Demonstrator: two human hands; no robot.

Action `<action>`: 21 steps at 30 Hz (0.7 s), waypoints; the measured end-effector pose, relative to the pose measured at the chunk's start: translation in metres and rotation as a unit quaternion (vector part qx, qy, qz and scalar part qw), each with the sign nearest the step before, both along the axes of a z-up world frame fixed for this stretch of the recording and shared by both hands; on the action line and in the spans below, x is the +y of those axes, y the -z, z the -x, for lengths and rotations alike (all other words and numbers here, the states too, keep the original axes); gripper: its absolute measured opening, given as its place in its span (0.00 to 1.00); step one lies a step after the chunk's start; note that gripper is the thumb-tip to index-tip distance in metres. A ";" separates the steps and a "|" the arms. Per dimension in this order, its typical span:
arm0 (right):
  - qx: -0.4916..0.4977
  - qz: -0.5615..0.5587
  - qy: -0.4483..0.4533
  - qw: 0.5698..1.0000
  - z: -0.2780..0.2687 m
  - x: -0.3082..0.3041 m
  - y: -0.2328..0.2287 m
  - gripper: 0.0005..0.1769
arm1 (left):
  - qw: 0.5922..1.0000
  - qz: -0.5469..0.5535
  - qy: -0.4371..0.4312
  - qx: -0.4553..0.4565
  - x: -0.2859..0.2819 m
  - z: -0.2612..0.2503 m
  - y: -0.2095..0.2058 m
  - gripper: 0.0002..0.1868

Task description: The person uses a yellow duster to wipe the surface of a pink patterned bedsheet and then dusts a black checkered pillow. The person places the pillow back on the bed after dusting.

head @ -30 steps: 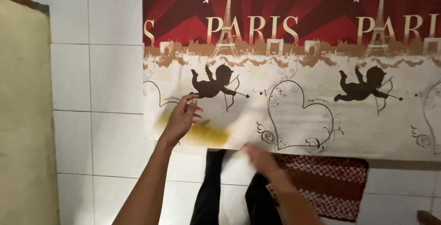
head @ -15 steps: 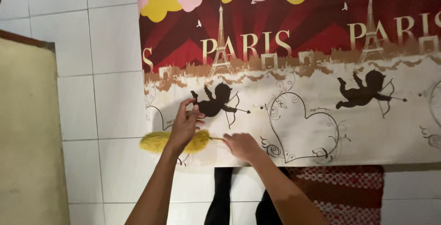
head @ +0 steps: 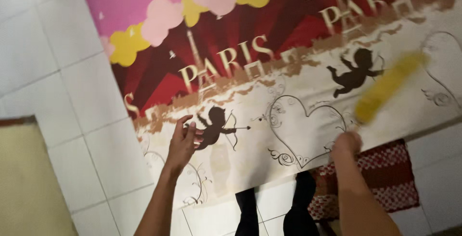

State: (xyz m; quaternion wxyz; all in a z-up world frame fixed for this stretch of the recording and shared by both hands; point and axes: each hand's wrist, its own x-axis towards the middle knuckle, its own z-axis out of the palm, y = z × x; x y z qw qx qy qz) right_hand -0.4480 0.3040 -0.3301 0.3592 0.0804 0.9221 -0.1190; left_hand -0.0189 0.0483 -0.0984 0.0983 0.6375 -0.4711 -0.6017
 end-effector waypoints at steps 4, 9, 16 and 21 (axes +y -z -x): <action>0.096 0.065 -0.052 0.992 -0.049 -0.001 -0.015 0.23 | 0.999 -0.007 0.030 0.043 0.001 0.046 0.013 0.27; -0.061 0.040 -0.300 0.951 -0.156 -0.005 -0.031 0.33 | 0.994 -0.027 0.088 0.053 0.018 0.103 0.011 0.27; 0.091 -0.040 -0.247 0.964 -0.115 0.136 -0.034 0.17 | 0.987 -0.026 0.145 0.063 0.010 0.113 0.004 0.25; 0.121 -0.117 -0.053 0.984 0.000 0.173 -0.024 0.16 | 0.989 -0.038 0.113 0.088 0.002 0.087 0.017 0.25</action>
